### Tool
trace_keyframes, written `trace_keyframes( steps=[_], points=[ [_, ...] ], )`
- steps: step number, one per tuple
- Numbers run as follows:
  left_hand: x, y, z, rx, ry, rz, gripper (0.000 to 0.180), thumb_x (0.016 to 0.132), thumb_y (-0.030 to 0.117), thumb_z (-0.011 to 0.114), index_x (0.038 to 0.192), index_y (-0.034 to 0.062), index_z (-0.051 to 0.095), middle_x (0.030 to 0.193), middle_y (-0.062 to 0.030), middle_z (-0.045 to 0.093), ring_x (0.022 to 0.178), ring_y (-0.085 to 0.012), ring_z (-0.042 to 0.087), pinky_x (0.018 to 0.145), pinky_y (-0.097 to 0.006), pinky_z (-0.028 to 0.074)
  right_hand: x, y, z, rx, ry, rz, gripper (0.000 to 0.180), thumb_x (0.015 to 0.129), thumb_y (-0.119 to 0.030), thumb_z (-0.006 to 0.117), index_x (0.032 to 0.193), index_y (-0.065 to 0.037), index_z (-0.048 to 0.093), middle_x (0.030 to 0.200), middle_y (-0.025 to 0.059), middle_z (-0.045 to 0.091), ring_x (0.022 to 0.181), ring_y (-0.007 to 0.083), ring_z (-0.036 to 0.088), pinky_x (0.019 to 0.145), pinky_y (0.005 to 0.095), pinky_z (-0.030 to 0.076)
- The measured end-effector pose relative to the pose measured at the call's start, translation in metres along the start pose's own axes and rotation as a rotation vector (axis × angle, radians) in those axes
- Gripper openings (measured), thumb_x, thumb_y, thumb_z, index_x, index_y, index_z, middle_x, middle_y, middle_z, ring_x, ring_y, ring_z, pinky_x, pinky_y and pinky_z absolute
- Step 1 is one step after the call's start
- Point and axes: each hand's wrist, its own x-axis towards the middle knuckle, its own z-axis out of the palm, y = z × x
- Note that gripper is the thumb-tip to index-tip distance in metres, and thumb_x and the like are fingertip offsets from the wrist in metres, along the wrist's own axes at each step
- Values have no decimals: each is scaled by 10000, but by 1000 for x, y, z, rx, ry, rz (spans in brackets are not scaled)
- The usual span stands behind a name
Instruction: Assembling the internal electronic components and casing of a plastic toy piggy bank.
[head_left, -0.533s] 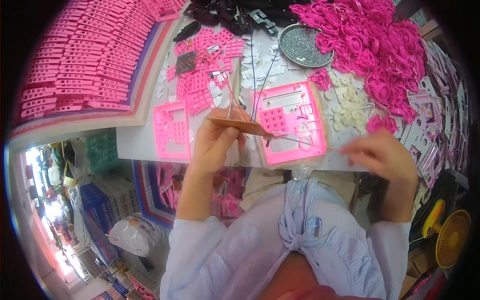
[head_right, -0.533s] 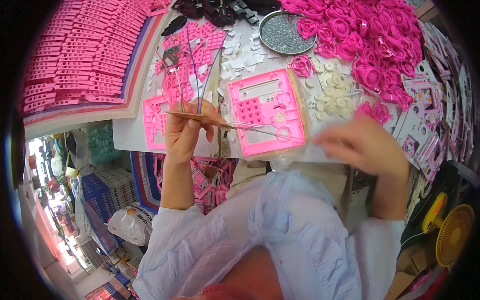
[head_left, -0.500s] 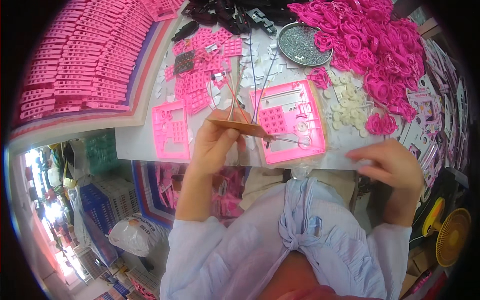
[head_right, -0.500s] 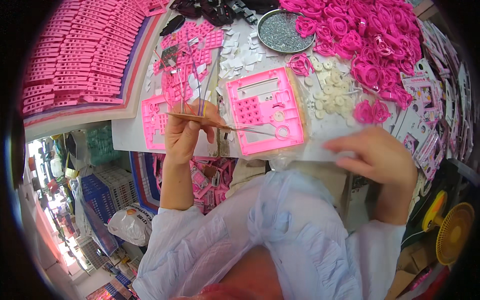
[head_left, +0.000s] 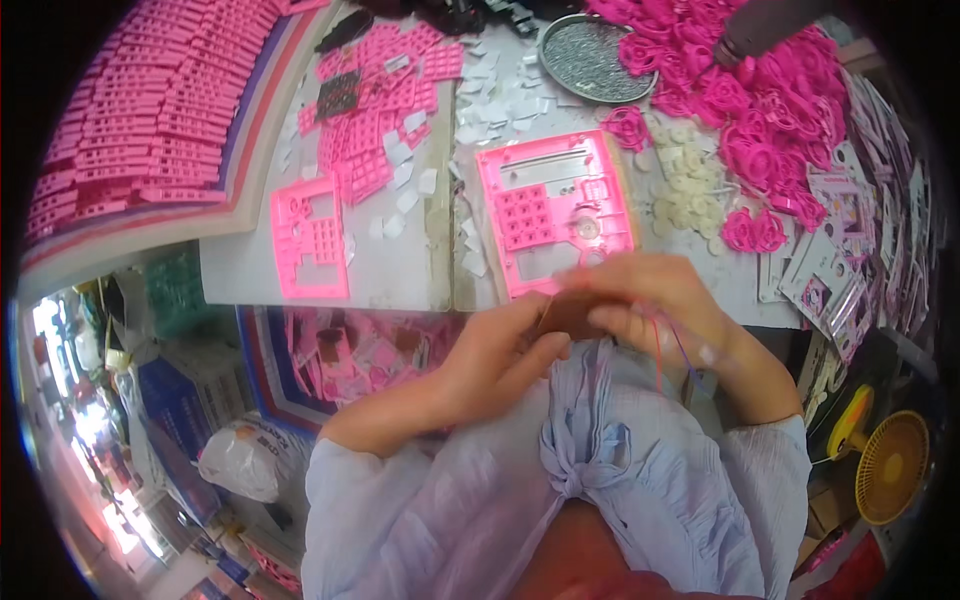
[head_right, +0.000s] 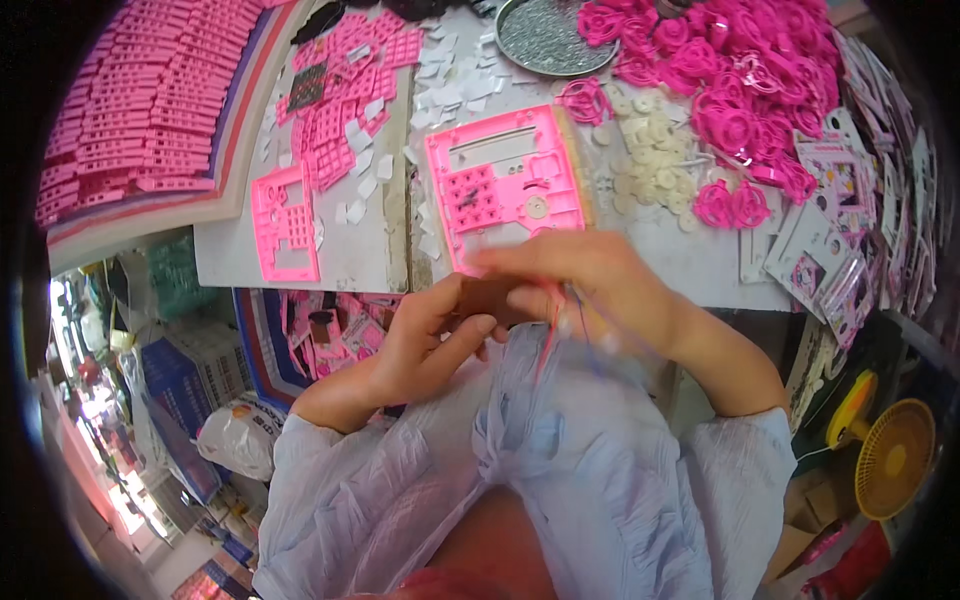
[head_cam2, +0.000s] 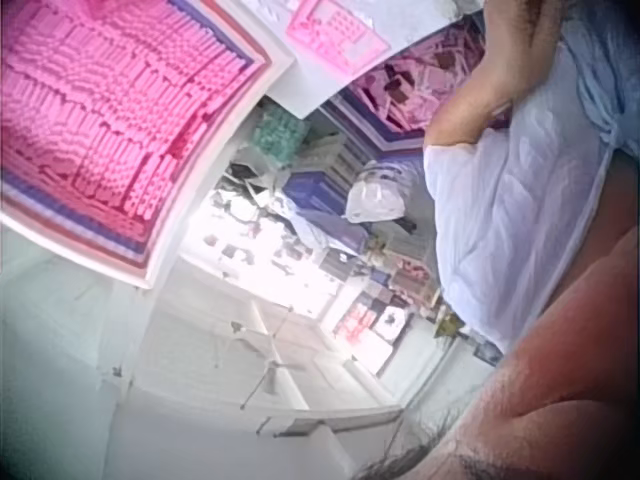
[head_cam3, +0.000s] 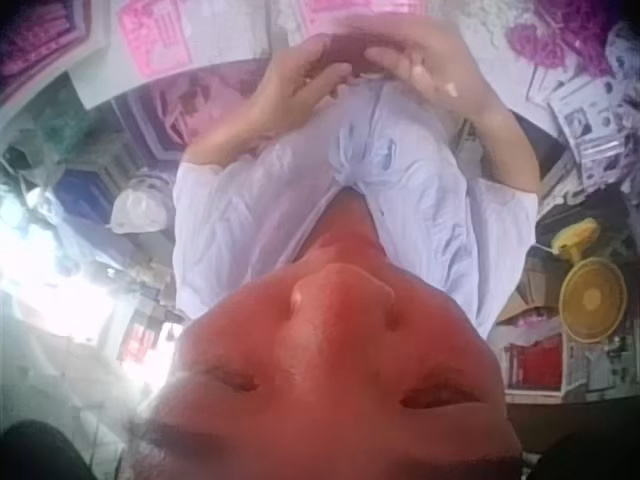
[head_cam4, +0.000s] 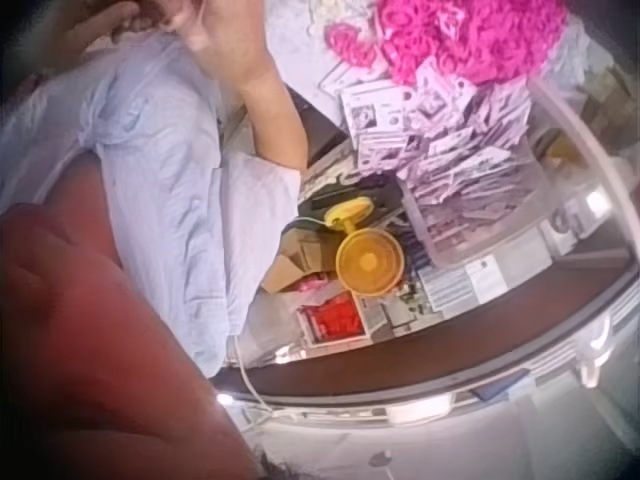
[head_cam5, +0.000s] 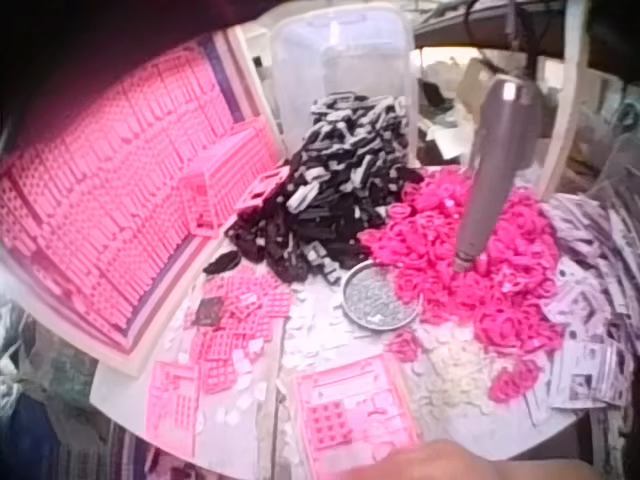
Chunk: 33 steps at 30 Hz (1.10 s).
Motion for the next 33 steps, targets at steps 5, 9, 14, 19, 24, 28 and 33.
trace_keyframes(
  steps=[5, 9, 14, 19, 24, 28, 33],
  points=[
    [-3, -29, 8, -795, 57, -161, 648, 1009, -2, 534, 1584, 35, 238, 1458, -155, 502, 1339, -234, 496, 1061, -368, 459, 42, 48, -4, 25, 187, -2, 361, 935, -91, 658, 1291, -28, 661, 1057, 97, 749, 904, 145, 695, 777, 286, 562],
    [-16, -34, 4, -614, 58, -99, 741, 996, -6, 551, 1620, 64, 157, 1488, -159, 495, 1376, -259, 477, 1125, -388, 400, 80, 62, -16, 123, 70, 261, 359, 937, -120, 671, 1291, -62, 663, 927, 52, 721, 747, 84, 650, 620, 256, 543],
    [-28, -22, -18, -157, 48, -204, 708, 958, 33, 633, 1585, 57, 306, 1375, -144, 605, 1228, -200, 598, 968, -324, 518, 98, 60, -9, -310, 5, 194, 394, 907, -177, 695, 1282, -62, 659, 831, 142, 724, 716, 242, 688, 656, 357, 532],
    [-24, -11, -43, 454, 260, -96, 484, 882, 48, 717, 1342, -3, 577, 1158, -148, 693, 1046, -207, 675, 829, -301, 548, 101, 52, -8, -537, -3, 239, 418, 866, -225, 740, 1240, -57, 654, 865, 173, 718, 810, 325, 688, 719, 435, 529],
    [22, -29, -44, 1121, 360, 444, 524, 815, 332, 790, 1241, 59, 654, 1247, -99, 653, 1251, -262, 580, 1082, -491, 356, 102, 32, 2, -1021, 175, 124, 528, 830, -228, 769, 1281, -37, 574, 1146, 161, 682, 1108, 350, 612, 856, 455, 511],
    [24, -34, -42, 1264, 323, 417, 632, 799, 491, 752, 1259, 70, 648, 1315, -69, 618, 1336, -208, 514, 1123, -518, 243, 80, 48, 7, -1023, 460, -166, 578, 834, -224, 756, 1323, 0, 545, 1365, 162, 573, 1273, 361, 518, 1011, 465, 454],
    [27, -28, -38, 1341, 282, 399, 698, 784, 546, 735, 1275, 60, 640, 1304, -81, 619, 1309, -201, 532, 1054, -479, 313, 43, 40, 40, -1052, -17, -52, 595, 853, -257, 721, 1360, 16, 569, 1474, 163, 508, 1432, 323, 398, 1149, 505, 341]
  ],
)
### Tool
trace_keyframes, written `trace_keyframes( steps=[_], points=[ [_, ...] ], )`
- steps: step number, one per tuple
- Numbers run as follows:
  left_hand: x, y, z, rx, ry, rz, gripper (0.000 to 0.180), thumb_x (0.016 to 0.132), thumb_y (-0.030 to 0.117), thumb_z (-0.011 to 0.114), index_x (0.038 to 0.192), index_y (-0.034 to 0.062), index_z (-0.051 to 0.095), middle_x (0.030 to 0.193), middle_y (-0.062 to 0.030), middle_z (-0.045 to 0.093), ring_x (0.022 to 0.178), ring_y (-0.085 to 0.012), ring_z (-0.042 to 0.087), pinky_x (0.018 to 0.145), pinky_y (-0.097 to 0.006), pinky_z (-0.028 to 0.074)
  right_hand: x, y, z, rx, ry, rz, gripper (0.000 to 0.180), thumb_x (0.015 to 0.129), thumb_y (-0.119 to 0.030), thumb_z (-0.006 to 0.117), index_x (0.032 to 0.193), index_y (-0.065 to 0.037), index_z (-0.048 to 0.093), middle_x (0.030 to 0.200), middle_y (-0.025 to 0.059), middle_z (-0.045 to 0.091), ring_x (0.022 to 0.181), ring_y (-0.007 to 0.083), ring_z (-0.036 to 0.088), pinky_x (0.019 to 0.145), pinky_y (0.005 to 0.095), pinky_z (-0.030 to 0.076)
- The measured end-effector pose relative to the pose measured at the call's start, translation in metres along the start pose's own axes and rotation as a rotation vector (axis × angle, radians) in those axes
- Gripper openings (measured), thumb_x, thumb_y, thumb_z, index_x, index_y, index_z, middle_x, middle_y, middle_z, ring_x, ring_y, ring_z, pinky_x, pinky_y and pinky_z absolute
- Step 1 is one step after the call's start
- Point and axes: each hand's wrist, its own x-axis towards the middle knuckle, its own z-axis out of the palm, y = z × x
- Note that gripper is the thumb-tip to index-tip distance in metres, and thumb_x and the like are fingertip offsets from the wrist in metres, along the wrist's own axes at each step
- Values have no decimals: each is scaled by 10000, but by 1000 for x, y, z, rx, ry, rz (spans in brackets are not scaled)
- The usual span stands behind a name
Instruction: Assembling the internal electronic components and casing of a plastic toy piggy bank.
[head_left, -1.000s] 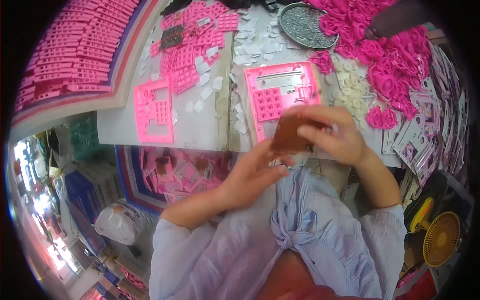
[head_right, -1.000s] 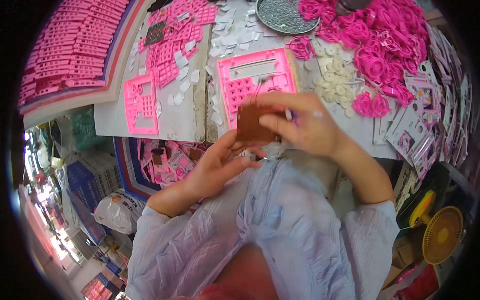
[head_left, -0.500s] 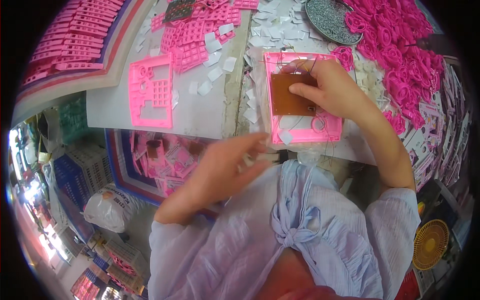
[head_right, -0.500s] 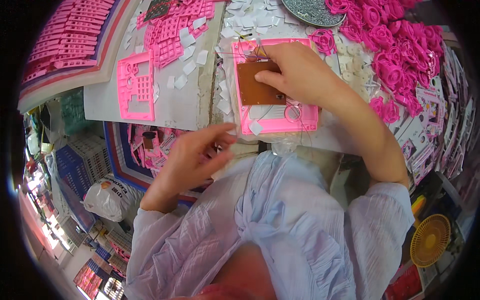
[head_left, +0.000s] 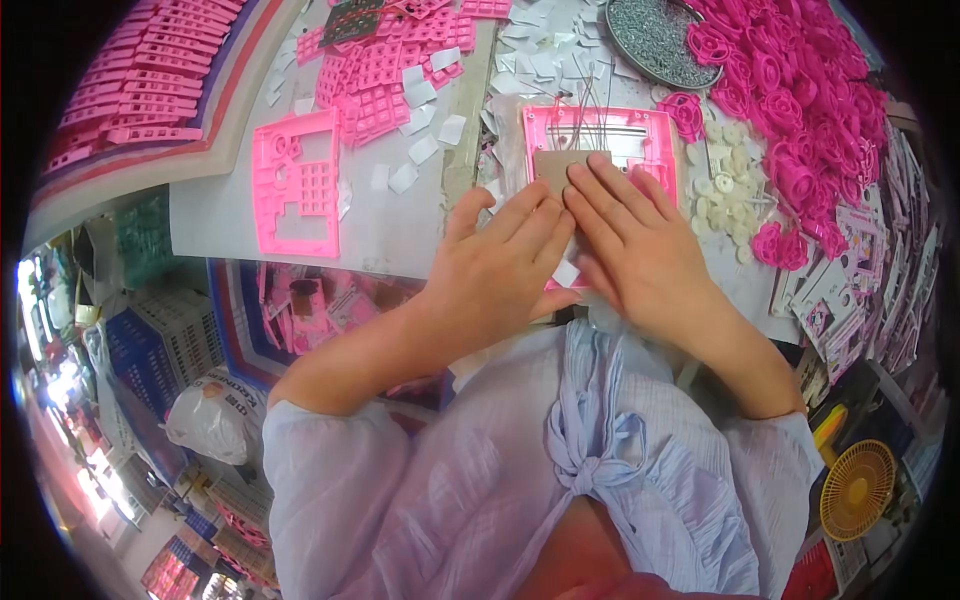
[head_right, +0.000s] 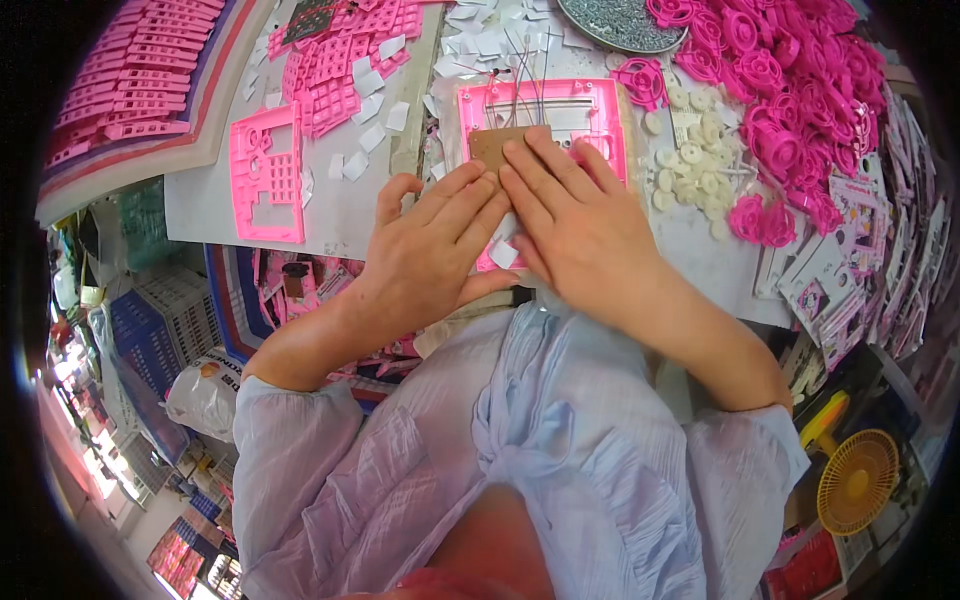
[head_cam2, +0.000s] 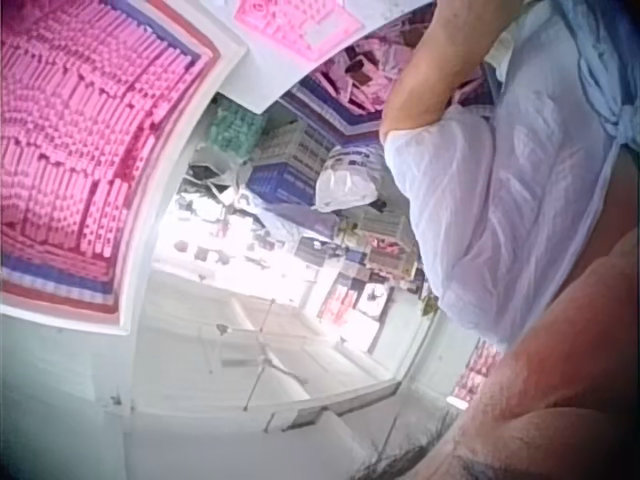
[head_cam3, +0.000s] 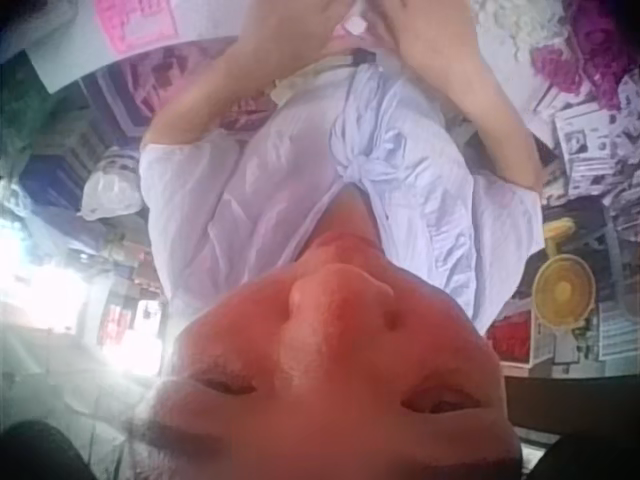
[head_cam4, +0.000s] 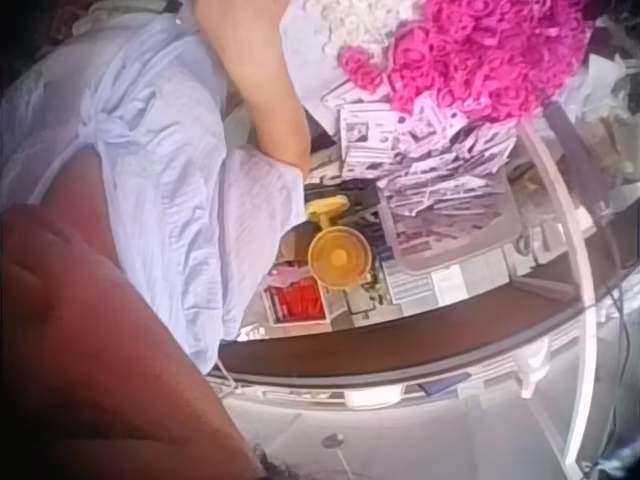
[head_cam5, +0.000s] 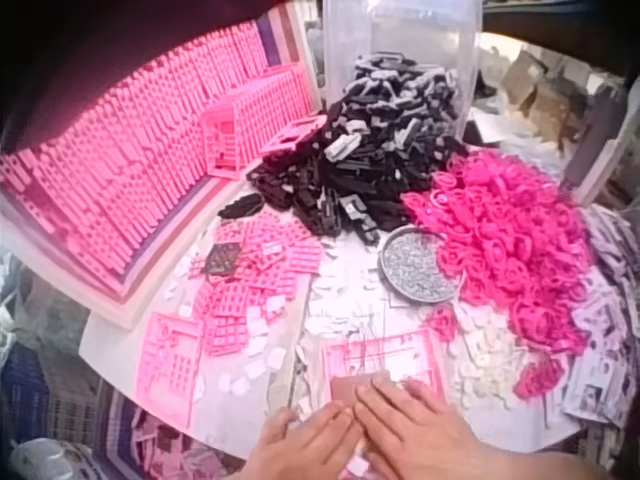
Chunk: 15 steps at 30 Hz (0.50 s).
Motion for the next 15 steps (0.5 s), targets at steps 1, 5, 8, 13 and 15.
trace_keyframes(
  steps=[1, 5, 8, 13, 15],
  points=[
    [4, 1, -3, 10, -28, 7, 710, 782, 551, 734, 1282, 56, 636, 1301, -87, 621, 1304, -200, 534, 1034, -471, 330, 1, 2, -6, 12, -10, -24, 578, 852, -255, 722, 1341, 20, 580, 1443, 165, 535, 1403, 328, 431, 1139, 500, 357],
    [10, 3, -15, 24, -127, 25, 679, 786, 534, 739, 1253, 49, 655, 1287, -104, 632, 1262, -213, 556, 971, -444, 383, 8, 32, -48, 363, 21, -29, 490, 835, -243, 742, 1219, 44, 639, 1262, 174, 651, 1223, 348, 581, 1077, 484, 437],
    [39, -17, -39, -73, -321, 88, 488, 823, 451, 736, 1122, 66, 713, 1173, -117, 684, 1120, -235, 629, 895, -430, 438, -26, 112, -90, 342, 837, -124, 296, 814, -120, 752, 1054, 45, 697, 1045, 162, 731, 972, 288, 691, 915, 431, 519],
    [198, -78, -14, -329, 271, 165, 208, 882, 298, 636, 791, 124, 705, 725, -111, 674, 682, -319, 658, 651, -494, 472, -63, 283, -181, 128, 1249, 360, 283, 985, -156, 599, 1211, 5, 654, 1112, 145, 708, 1022, 261, 678, 892, 385, 514],
    [240, -85, 12, -35, 301, 118, 113, 788, 187, 661, 755, 133, 755, 863, -103, 726, 906, -294, 675, 811, -497, 438, -24, 296, -165, 928, 1016, 251, 347, 1027, -201, 535, 1318, -13, 565, 1248, 144, 658, 1124, 246, 632, 985, 395, 455]
  ],
)
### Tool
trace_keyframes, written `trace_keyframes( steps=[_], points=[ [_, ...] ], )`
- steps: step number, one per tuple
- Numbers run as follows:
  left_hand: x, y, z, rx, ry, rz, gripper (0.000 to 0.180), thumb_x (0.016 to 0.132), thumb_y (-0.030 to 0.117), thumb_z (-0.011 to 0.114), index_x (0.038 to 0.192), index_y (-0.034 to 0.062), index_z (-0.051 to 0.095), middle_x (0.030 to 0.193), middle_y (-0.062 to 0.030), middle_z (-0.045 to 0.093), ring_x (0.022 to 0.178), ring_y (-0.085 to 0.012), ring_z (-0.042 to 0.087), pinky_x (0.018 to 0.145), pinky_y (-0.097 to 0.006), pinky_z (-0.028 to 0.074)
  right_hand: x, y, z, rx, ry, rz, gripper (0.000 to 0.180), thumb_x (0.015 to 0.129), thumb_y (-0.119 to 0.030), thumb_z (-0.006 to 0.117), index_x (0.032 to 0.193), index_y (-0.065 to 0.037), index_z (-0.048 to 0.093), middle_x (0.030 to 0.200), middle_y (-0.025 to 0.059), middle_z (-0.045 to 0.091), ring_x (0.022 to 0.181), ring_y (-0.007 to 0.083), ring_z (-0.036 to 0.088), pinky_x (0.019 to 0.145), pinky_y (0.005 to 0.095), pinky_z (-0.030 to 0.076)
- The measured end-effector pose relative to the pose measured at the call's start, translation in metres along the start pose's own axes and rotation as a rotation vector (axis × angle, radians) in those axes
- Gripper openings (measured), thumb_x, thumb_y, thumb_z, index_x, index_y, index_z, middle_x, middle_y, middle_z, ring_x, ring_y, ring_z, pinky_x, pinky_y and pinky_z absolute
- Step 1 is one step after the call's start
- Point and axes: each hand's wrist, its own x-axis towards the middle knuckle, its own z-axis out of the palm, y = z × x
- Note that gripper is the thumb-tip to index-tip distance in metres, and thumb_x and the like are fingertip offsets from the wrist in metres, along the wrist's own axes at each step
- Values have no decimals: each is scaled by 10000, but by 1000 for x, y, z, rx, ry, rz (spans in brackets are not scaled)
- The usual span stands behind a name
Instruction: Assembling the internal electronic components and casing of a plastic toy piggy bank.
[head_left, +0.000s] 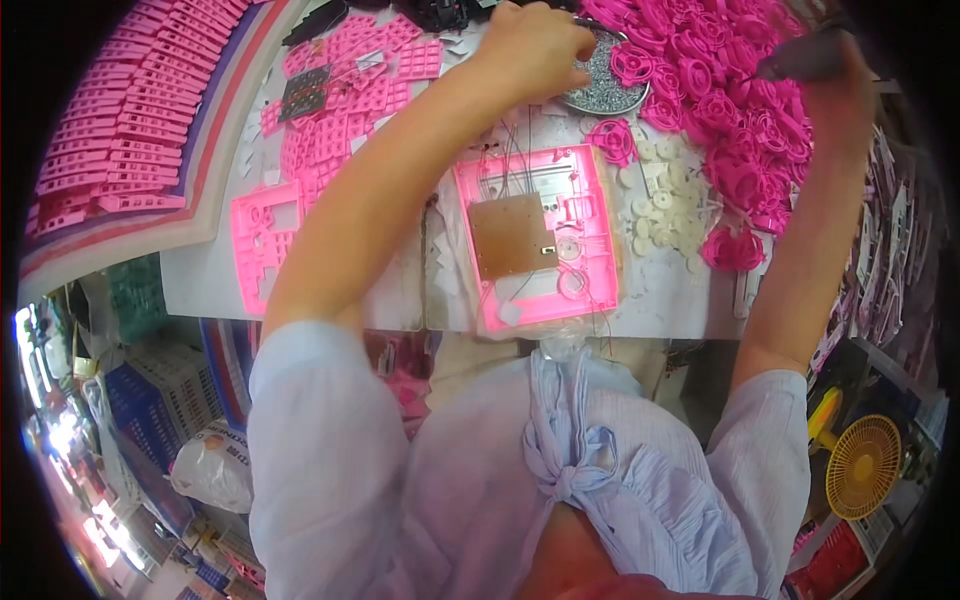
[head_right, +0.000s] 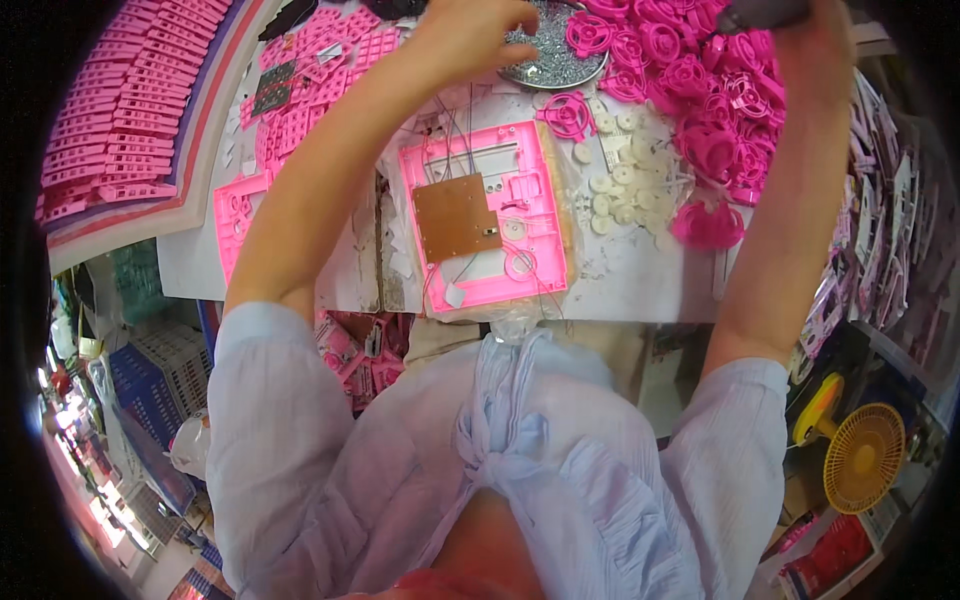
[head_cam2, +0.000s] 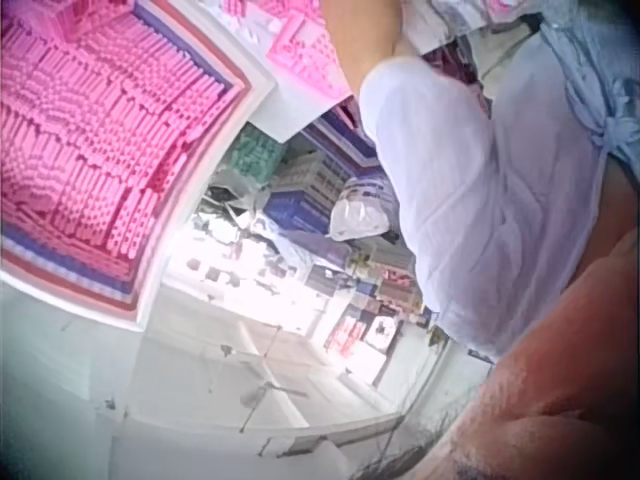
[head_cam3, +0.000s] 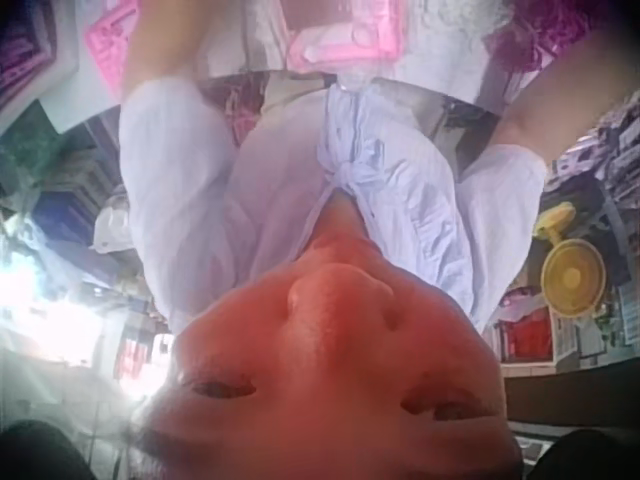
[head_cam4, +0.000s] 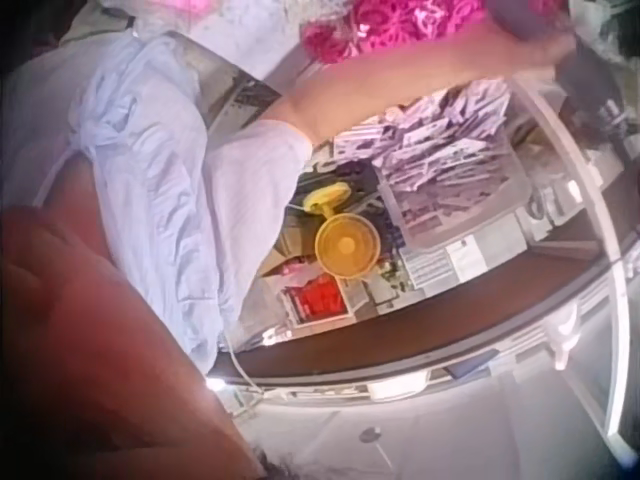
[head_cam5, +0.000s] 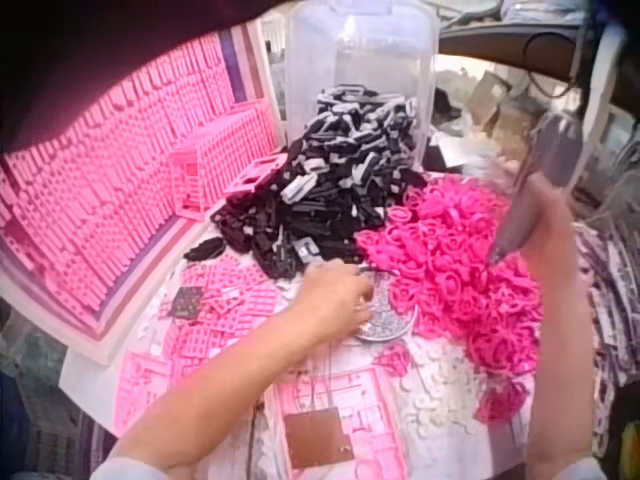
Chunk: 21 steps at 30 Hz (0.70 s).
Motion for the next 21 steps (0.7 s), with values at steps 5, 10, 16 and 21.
trace_keyframes(
  steps=[5, 10, 16, 21],
  points=[
    [29, -10, 44, 115, -228, 59, 162, 807, 201, 631, 778, 99, 753, 862, -123, 720, 922, -308, 666, 825, -486, 422, -41, -9, 72, 331, -274, 224, 243, 1035, -188, 526, 1218, -29, 541, 965, 56, 572, 949, 194, 576, 1022, 426, 433],
    [40, -10, 56, 199, -63, 62, 218, 850, 233, 586, 770, 102, 741, 860, -124, 724, 897, -280, 674, 837, -472, 423, -87, -51, 167, 129, -17, -2, 306, 945, -69, 644, 1225, -4, 541, 866, 58, 625, 764, 170, 627, 690, 318, 511],
    [55, -18, 57, 304, -23, 61, 167, 830, 228, 613, 756, 151, 741, 799, -71, 734, 828, -256, 684, 836, -466, 424, -96, -56, 179, 319, -204, 2, 294, 952, -78, 645, 1225, -32, 547, 933, 75, 648, 867, 194, 661, 730, 373, 542],
    [43, 4, 23, 183, 90, -47, 143, 807, 228, 648, 804, 133, 756, 745, -52, 711, 829, -259, 680, 828, -467, 423, -102, -61, 178, 109, -17, 291, 229, 1031, -160, 503, 1218, -31, 529, 856, 28, 489, 799, 171, 506, 944, 435, 466]
  ],
)
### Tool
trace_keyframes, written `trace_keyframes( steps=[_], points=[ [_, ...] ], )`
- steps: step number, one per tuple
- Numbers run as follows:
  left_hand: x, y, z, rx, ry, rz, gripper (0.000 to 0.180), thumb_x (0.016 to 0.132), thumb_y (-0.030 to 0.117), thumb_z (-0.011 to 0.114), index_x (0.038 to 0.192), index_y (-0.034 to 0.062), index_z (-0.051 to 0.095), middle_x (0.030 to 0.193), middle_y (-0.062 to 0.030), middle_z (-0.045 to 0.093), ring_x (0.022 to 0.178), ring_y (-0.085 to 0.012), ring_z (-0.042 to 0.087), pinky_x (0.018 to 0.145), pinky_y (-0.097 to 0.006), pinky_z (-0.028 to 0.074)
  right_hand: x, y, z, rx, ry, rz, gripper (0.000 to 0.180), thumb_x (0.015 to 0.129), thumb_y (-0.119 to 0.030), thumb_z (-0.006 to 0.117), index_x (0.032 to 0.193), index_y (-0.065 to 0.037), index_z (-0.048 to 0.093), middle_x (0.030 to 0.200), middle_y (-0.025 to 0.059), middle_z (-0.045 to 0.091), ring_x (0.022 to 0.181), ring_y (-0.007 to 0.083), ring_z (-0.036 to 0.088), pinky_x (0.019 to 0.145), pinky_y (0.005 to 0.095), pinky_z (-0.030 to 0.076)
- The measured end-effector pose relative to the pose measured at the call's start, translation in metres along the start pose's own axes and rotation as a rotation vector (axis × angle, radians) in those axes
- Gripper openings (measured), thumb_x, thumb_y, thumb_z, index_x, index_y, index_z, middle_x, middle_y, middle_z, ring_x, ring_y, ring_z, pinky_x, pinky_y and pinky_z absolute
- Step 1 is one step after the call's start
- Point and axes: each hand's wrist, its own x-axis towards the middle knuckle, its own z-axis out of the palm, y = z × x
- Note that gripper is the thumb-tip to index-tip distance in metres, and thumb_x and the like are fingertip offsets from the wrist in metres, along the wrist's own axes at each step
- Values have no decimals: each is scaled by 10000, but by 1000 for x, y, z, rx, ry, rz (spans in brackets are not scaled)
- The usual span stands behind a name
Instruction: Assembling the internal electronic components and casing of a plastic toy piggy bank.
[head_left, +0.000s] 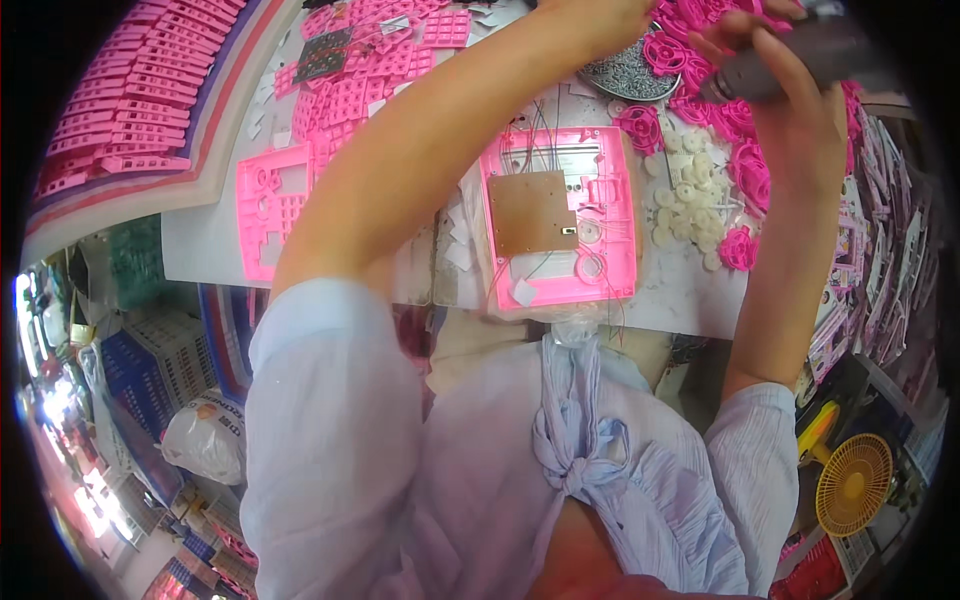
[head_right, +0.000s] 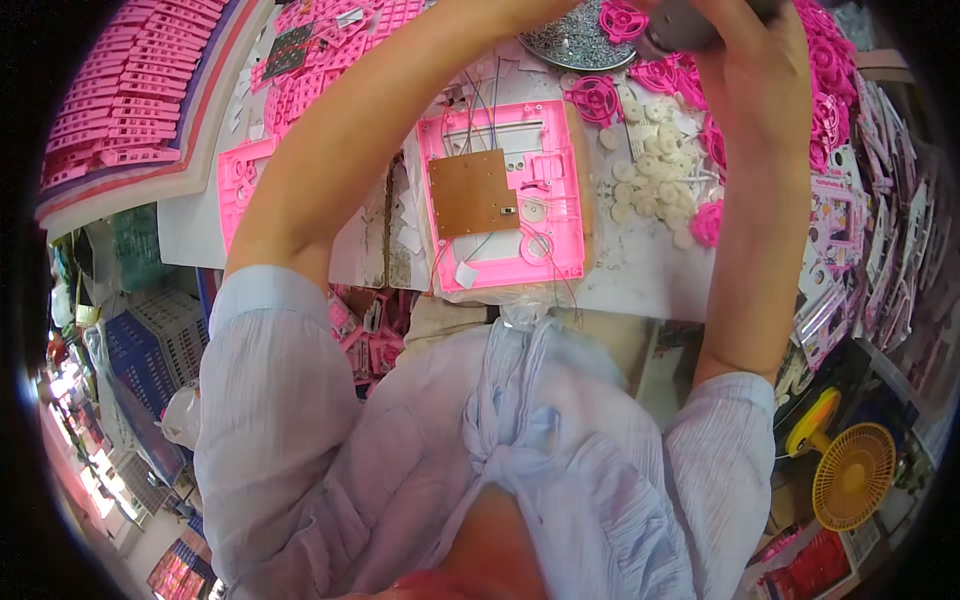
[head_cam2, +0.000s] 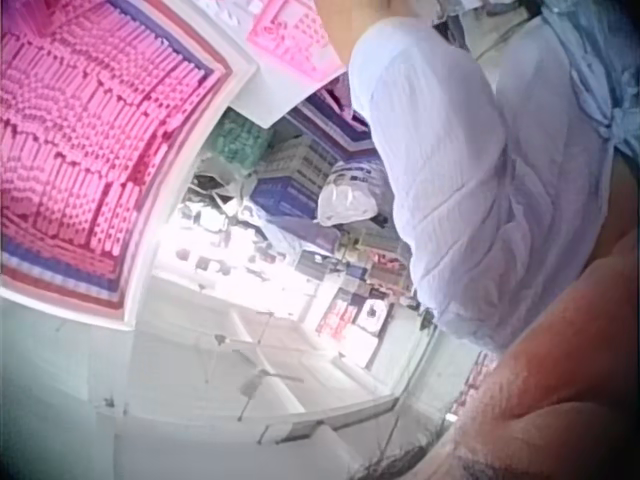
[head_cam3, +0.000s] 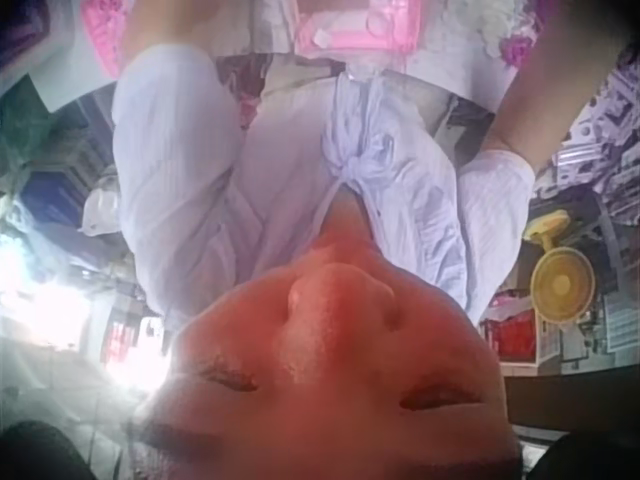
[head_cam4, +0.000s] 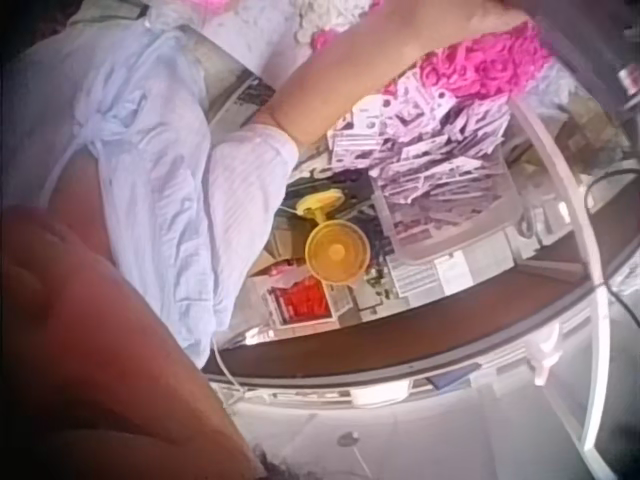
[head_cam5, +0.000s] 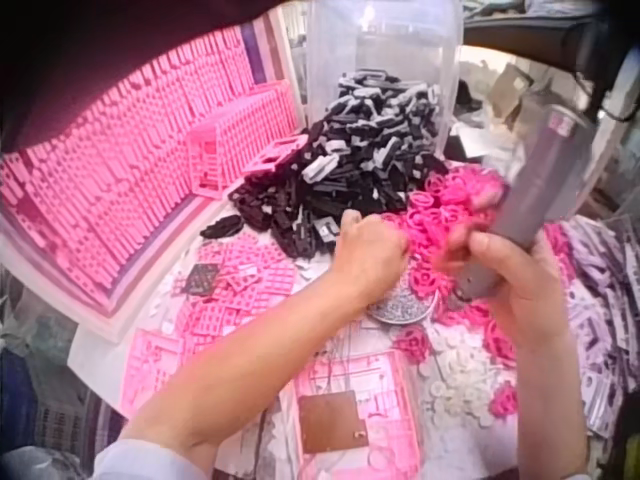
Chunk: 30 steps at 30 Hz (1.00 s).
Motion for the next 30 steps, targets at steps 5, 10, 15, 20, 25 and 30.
trace_keyframes(
  steps=[5, 10, 15, 20, 25, 30],
  points=[
    [-125, 42, -98, -449, -35, 116, 109, 859, 228, 695, 831, 123, 690, 742, -60, 646, 700, -267, 624, 669, -430, 409, -50, 9, -17, 536, -364, -60, 250, 956, -58, 583, 1202, -73, 542, 703, 52, 571, 596, 192, 539, 656, 399, 498],
    [-201, 74, -118, -685, -48, -123, 138, 793, 108, 769, 850, 129, 645, 750, -9, 600, 683, -212, 566, 726, -364, 332, -86, -15, 16, 359, -614, -191, 239, 972, -216, 595, 1185, -197, 487, 653, -63, 499, 565, 99, 468, 581, 301, 407],
    [-208, 74, -133, -654, -200, -161, 96, 805, 137, 719, 838, 110, 633, 808, -19, 637, 810, -228, 628, 854, -422, 389, -97, -14, 44, 387, -625, -88, 273, 953, -236, 670, 1128, -206, 463, 620, -53, 502, 504, 106, 470, 512, 300, 394],
    [-199, 64, -140, -638, -301, -77, 110, 754, 160, 695, 794, 75, 637, 767, -78, 648, 791, -283, 647, 815, -436, 411, -102, -8, 57, 371, -606, -40, 277, 954, -233, 680, 1085, -181, 441, 556, -44, 474, 451, 112, 456, 472, 303, 371],
    [-193, 57, -135, -647, -342, 28, 112, 684, 154, 680, 708, 56, 631, 657, -106, 619, 660, -322, 619, 728, -446, 422, -107, -2, 64, 376, -604, -43, 289, 950, -233, 685, 1059, -174, 425, 537, -38, 462, 438, 110, 450, 461, 301, 362],
    [-189, 53, -129, -685, -354, 92, 110, 633, 149, 686, 656, 57, 631, 620, -104, 608, 610, -323, 596, 686, -447, 420, -106, -1, 62, 300, -617, -39, 296, 947, -230, 686, 1045, -173, 413, 537, -37, 461, 434, 107, 445, 463, 302, 363]
  ],
)
